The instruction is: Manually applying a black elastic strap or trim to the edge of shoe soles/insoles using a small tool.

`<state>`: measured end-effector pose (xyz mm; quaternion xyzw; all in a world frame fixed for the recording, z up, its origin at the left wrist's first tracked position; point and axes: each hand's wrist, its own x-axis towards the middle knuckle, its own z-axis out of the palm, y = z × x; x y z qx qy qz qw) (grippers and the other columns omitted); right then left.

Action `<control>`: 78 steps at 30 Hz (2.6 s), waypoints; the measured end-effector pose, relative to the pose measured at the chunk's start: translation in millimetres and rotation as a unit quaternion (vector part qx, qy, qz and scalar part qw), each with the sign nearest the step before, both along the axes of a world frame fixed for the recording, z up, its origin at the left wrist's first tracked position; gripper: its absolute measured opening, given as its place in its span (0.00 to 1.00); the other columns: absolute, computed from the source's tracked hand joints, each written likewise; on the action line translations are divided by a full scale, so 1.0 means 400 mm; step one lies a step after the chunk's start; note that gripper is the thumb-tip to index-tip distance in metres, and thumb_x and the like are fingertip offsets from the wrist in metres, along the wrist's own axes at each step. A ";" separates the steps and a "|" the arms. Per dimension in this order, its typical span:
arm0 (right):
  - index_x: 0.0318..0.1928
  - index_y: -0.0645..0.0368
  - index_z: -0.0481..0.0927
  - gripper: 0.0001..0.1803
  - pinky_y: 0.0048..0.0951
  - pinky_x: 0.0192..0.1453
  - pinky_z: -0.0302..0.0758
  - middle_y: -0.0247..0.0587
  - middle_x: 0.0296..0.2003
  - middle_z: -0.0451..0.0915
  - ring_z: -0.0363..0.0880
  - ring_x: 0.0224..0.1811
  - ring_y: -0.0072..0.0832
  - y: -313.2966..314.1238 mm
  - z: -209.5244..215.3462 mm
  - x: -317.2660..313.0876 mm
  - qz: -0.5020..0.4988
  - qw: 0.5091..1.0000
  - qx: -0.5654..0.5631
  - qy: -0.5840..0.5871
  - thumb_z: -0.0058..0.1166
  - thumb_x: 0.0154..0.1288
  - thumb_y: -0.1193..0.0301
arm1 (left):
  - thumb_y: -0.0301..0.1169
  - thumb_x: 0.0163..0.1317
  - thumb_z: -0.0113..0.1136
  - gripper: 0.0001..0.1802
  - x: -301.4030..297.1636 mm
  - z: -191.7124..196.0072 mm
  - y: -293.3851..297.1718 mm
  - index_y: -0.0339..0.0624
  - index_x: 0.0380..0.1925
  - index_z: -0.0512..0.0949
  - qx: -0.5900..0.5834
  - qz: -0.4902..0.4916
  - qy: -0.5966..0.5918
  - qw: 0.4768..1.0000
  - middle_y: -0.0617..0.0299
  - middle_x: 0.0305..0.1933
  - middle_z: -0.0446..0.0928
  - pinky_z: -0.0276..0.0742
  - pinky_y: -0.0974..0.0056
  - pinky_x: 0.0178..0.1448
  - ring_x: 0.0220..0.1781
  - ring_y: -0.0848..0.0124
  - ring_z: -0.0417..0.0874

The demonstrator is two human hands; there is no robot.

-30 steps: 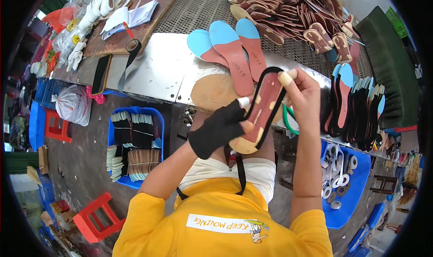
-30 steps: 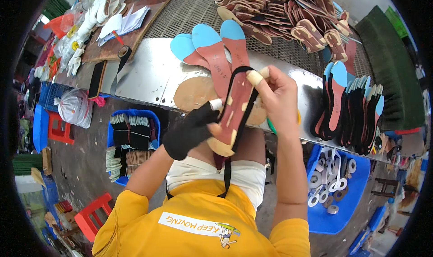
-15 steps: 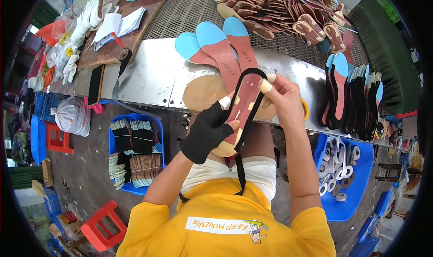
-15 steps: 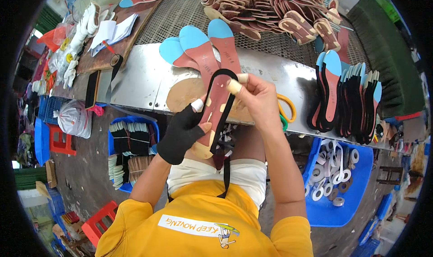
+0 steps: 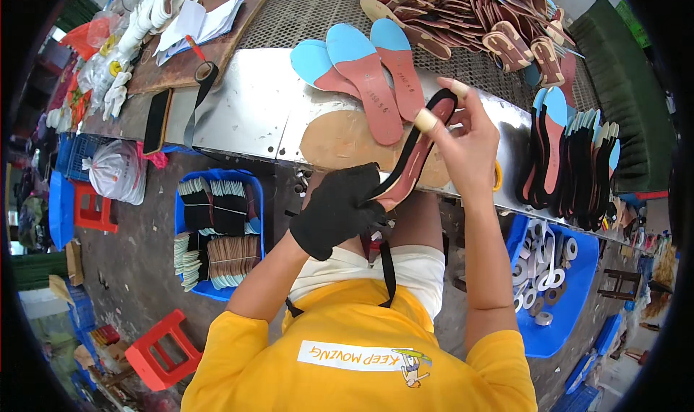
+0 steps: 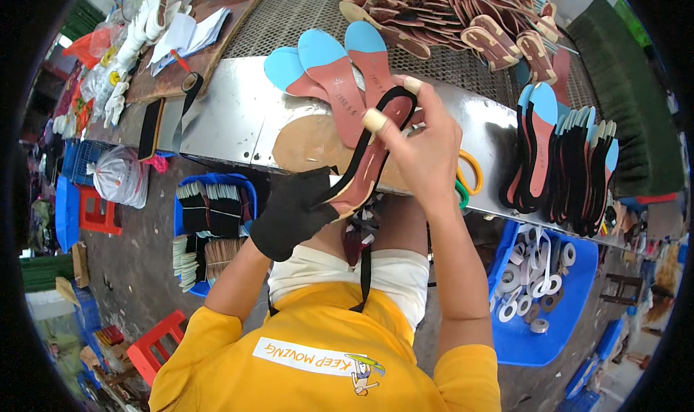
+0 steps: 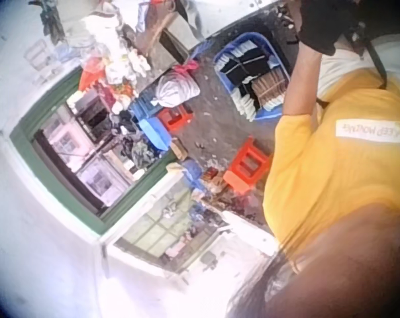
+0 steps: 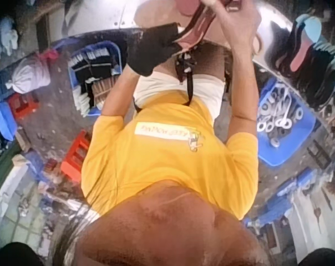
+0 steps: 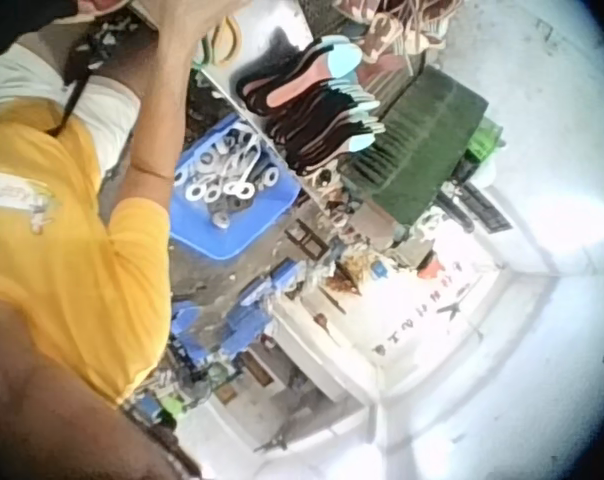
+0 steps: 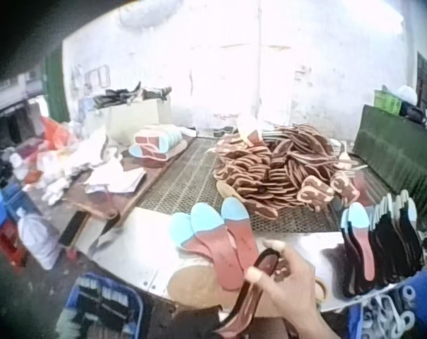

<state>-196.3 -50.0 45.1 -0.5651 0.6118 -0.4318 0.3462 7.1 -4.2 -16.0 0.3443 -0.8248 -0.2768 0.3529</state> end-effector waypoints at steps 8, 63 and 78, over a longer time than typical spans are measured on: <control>0.59 0.61 0.74 0.38 0.33 0.46 0.74 0.45 0.44 0.79 0.78 0.41 0.34 0.005 -0.002 0.012 0.035 0.978 -0.185 0.092 0.72 0.45 0.63 | 0.26 0.57 0.64 0.22 0.014 0.005 0.022 0.36 0.53 0.76 0.326 -0.032 0.207 0.922 0.63 0.44 0.80 0.73 0.68 0.50 0.44 0.77 0.76; 0.46 0.62 0.82 0.16 0.35 0.62 0.69 0.43 0.53 0.79 0.73 0.58 0.35 0.032 -0.187 -0.015 0.172 0.982 -0.057 -0.059 0.61 0.55 0.76 | 0.38 0.70 0.53 0.15 0.000 -0.050 0.003 0.37 0.42 0.80 0.493 -0.003 0.369 0.788 0.61 0.29 0.80 0.66 0.75 0.24 0.20 0.81 0.72; 0.36 0.60 0.79 0.10 0.40 0.55 0.73 0.55 0.45 0.80 0.77 0.50 0.38 0.090 -0.147 -0.026 0.250 0.876 -0.048 -0.409 0.57 0.66 0.66 | 0.36 0.64 0.60 0.18 -0.010 0.045 -0.045 0.39 0.51 0.75 0.558 -0.060 0.153 0.813 0.66 0.24 0.77 0.68 0.74 0.22 0.18 0.79 0.77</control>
